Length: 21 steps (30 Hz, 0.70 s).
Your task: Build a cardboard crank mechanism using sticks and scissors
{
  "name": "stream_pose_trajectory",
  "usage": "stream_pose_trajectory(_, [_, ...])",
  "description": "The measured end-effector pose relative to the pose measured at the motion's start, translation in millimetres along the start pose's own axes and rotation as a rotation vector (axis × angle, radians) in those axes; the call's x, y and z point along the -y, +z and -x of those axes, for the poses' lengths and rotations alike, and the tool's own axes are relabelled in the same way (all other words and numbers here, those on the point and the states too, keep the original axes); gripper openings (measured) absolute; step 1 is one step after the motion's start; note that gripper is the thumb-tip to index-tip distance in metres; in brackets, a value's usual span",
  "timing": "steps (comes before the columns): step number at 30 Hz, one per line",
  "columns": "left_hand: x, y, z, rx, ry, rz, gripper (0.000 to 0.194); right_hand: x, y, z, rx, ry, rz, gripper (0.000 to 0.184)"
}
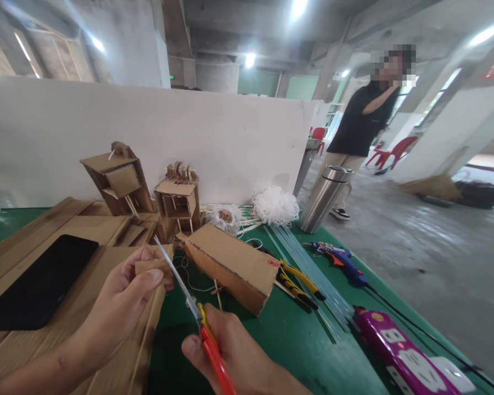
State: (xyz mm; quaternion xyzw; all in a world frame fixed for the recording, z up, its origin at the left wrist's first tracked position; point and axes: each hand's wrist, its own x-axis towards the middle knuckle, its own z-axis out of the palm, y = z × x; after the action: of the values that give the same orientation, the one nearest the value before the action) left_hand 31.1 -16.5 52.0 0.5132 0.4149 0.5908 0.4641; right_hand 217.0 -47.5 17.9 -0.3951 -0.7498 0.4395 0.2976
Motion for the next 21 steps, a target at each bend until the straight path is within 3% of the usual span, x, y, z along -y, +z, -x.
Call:
stream_pose_trajectory(5, [-1, -0.8, 2, 0.013, 0.013, -0.025, 0.014, -4, 2, -2, 0.009, 0.013, 0.027, 0.07])
stream_pose_trajectory(14, [1, -2.7, 1, -0.007, 0.01, -0.06, 0.014, 5, 1, -2, 0.021, 0.025, 0.042, 0.066])
stream_pose_trajectory(21, [-10, -1.5, -1, -0.012, -0.016, -0.109, 0.007, -2, 1, -12, 0.122, -0.013, -0.075, 0.062])
